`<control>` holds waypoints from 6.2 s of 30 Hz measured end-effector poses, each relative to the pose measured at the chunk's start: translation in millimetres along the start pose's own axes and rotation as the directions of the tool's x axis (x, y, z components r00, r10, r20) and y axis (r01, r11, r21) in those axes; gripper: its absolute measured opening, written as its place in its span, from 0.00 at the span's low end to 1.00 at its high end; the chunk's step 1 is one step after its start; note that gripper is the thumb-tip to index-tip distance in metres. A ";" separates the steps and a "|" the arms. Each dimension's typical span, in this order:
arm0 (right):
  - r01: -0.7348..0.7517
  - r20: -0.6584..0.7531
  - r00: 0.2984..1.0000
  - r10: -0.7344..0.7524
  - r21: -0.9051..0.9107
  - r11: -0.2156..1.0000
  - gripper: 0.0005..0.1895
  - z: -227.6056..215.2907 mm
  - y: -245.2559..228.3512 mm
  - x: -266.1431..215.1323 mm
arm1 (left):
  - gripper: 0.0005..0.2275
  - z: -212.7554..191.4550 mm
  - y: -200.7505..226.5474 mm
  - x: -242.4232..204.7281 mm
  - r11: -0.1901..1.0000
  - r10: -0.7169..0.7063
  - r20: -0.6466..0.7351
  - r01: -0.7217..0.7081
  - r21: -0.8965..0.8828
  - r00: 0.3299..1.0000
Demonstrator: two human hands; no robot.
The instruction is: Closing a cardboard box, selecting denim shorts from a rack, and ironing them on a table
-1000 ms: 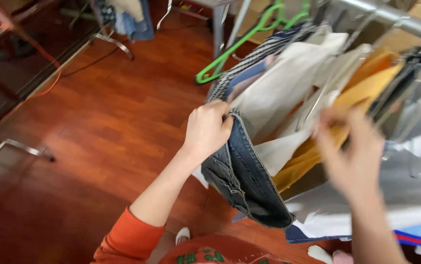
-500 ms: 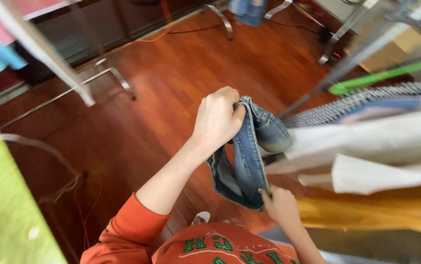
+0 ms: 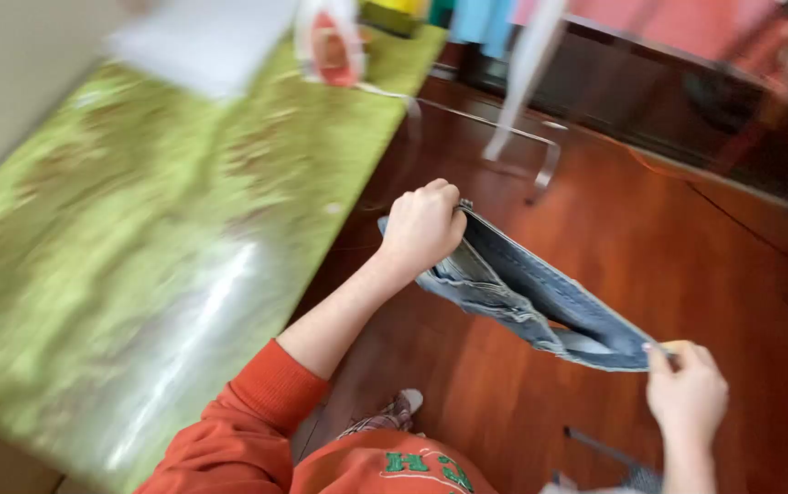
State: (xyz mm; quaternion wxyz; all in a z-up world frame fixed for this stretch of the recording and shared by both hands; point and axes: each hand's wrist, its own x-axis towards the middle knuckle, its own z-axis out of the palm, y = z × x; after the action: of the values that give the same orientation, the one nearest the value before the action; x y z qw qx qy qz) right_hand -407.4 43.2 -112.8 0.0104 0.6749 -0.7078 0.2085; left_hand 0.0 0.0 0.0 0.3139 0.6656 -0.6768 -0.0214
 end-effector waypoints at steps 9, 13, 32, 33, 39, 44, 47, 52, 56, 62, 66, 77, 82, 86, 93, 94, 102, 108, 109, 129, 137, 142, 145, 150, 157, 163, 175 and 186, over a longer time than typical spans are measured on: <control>0.274 0.092 0.940 -0.329 0.371 0.887 0.03 2.9 -205.5 122.4 | 0.07 -123.4 -117.6 -66.8 0.899 -0.348 -0.268 0.400 0.175 0.899; 0.526 -0.037 0.827 -0.561 0.401 0.750 0.03 16.3 -319.3 165.0 | 0.06 -176.8 -178.1 -84.3 0.856 -0.404 -0.390 0.492 0.156 0.827; 0.720 -0.433 0.397 -0.809 0.694 -0.018 0.10 204.7 -662.7 161.8 | 0.04 -185.4 -326.3 -188.8 0.577 -0.342 -0.793 0.778 0.247 0.505; 0.704 -0.246 0.356 -0.901 0.706 0.086 0.10 239.8 -658.9 159.9 | 0.03 -154.1 -337.2 -204.6 0.432 -0.521 -0.713 0.865 0.255 0.470; 0.585 0.297 0.118 -0.948 0.751 0.308 0.14 275.3 -629.2 161.1 | 0.17 -107.9 -309.8 -213.7 0.105 -0.953 -0.275 0.990 0.095 0.128; 0.621 0.212 0.050 -0.976 0.759 0.197 0.18 290.9 -675.6 141.2 | 0.21 -104.2 -323.9 -173.9 0.132 -0.920 -0.367 0.991 0.036 0.136; 0.693 0.182 -0.074 -0.980 0.716 0.080 0.24 280.2 -700.8 103.5 | 0.24 -83.1 -349.2 -158.1 0.188 -0.902 -0.363 0.969 0.160 0.235; 0.786 0.343 -0.192 -0.919 0.615 0.066 0.30 314.5 -686.4 84.4 | 0.28 -32.7 -383.8 -177.9 0.106 -0.954 -0.238 0.947 0.303 0.183; 0.863 0.407 -0.149 -0.901 0.498 0.082 0.32 333.8 -665.8 112.0 | 0.29 -28.3 -378.3 -181.1 0.075 -0.956 -0.243 0.940 0.334 0.162; 0.871 0.380 -0.044 -0.924 0.468 0.151 0.32 325.3 -683.3 104.5 | 0.28 -40.7 -384.5 -138.2 0.086 -0.931 -0.309 0.938 0.336 0.196; 0.803 0.311 -0.149 -0.939 0.593 0.069 0.28 295.0 -705.7 63.5 | 0.26 -38.5 -396.0 -88.2 0.337 -0.870 -0.241 0.876 0.345 0.430; 0.853 0.269 -0.171 -0.948 0.522 -0.006 0.32 340.7 -685.4 93.0 | 0.28 -15.0 -415.7 -97.0 0.402 -0.871 -0.170 0.866 0.297 0.462; 0.898 0.338 -0.033 -0.941 0.424 0.120 0.32 342.4 -662.9 132.1 | 0.28 -10.7 -417.3 -95.9 0.429 -0.856 -0.173 0.856 0.288 0.487; 0.715 0.362 0.199 -0.911 0.582 0.387 0.28 341.7 -638.0 167.7 | 0.29 -7.1 -417.1 -96.4 0.413 -0.834 -0.238 0.850 0.327 0.497; 0.109 0.081 0.957 -0.279 0.791 0.602 0.33 339.6 -578.3 273.2 | 0.30 -2.0 -417.8 -95.8 0.392 -0.838 -0.282 0.875 0.285 0.468; 0.106 0.085 0.957 -0.279 0.791 0.603 0.33 355.8 -569.4 292.4 | 0.30 -1.4 -417.5 -95.7 0.390 -0.839 -0.280 0.875 0.287 0.466; -0.184 0.379 0.885 -0.272 0.819 0.544 0.19 402.8 -584.7 350.7 | 0.29 0.7 -418.8 -97.0 0.364 -0.865 -0.257 0.892 0.267 0.430; -0.098 0.333 0.858 -0.392 0.855 0.510 0.10 382.4 -583.8 344.6 | 0.29 -4.1 -414.7 -94.6 0.337 -0.892 -0.212 0.900 0.277 0.399; -0.096 0.342 0.842 -0.418 0.856 0.508 0.10 391.0 -577.7 346.6 | 0.29 -2.4 -414.6 -93.8 0.309 -0.901 -0.224 0.912 0.271 0.372; 0.534 0.708 -0.308 -0.636 0.682 0.500 0.12 177.3 -717.6 200.1 | 0.25 -48.1 -385.4 -213.8 0.192 -0.942 -0.202 0.924 0.330 0.268; 0.761 0.695 -0.602 -0.393 0.648 -0.018 0.34 132.4 -782.8 42.8 | 0.22 -66.9 -403.1 -243.9 0.318 -0.898 -0.204 0.895 0.312 0.390; 0.850 0.797 -0.513 -0.318 0.524 -0.060 0.40 173.2 -788.7 24.1 | 0.22 -65.5 -401.7 -254.3 0.348 -0.859 -0.266 0.880 0.324 0.437; 0.902 0.869 -0.414 -0.271 0.431 0.004 0.39 173.5 -789.4 58.8 | 0.22 -64.3 -403.6 -255.5 0.369 -0.824 -0.325 0.875 0.314 0.465; 0.899 0.960 -0.153 -0.235 0.234 0.371 0.26 209.0 -766.4 139.9 | 0.23 -62.1 -404.3 -255.5 0.387 -0.801 -0.372 0.880 0.277 0.469; 0.959 0.942 -0.172 -0.289 0.228 0.171 0.34 167.5 -786.5 116.4 | 0.22 -65.9 -402.8 -252.9 0.398 -0.797 -0.375 0.879 0.264 0.473; 0.869 0.829 -0.465 -0.310 0.495 0.020 0.31 158.9 -802.6 22.2 | 0.22 -62.8 -405.6 -253.7 0.384 -0.806 -0.370 0.883 0.269 0.463; 0.895 0.944 -0.244 -0.223 0.308 0.322 0.29 244.7 -769.1 191.8 | 0.23 -62.3 -405.3 -250.2 0.354 -0.815 -0.370 0.889 0.291 0.446; 0.914 0.894 -0.317 -0.317 0.377 0.149 0.34 142.2 -797.6 111.1 | 0.24 -60.4 -419.8 -207.8 0.330 -0.757 -0.480 0.893 0.306 0.444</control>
State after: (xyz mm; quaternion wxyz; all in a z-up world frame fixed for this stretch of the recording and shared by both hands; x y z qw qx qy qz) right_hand 386.1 -108.0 14.6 -0.0802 0.8826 -0.0280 -0.4624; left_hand 382.7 166.0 -221.5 0.1474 0.9702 -0.1708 0.0889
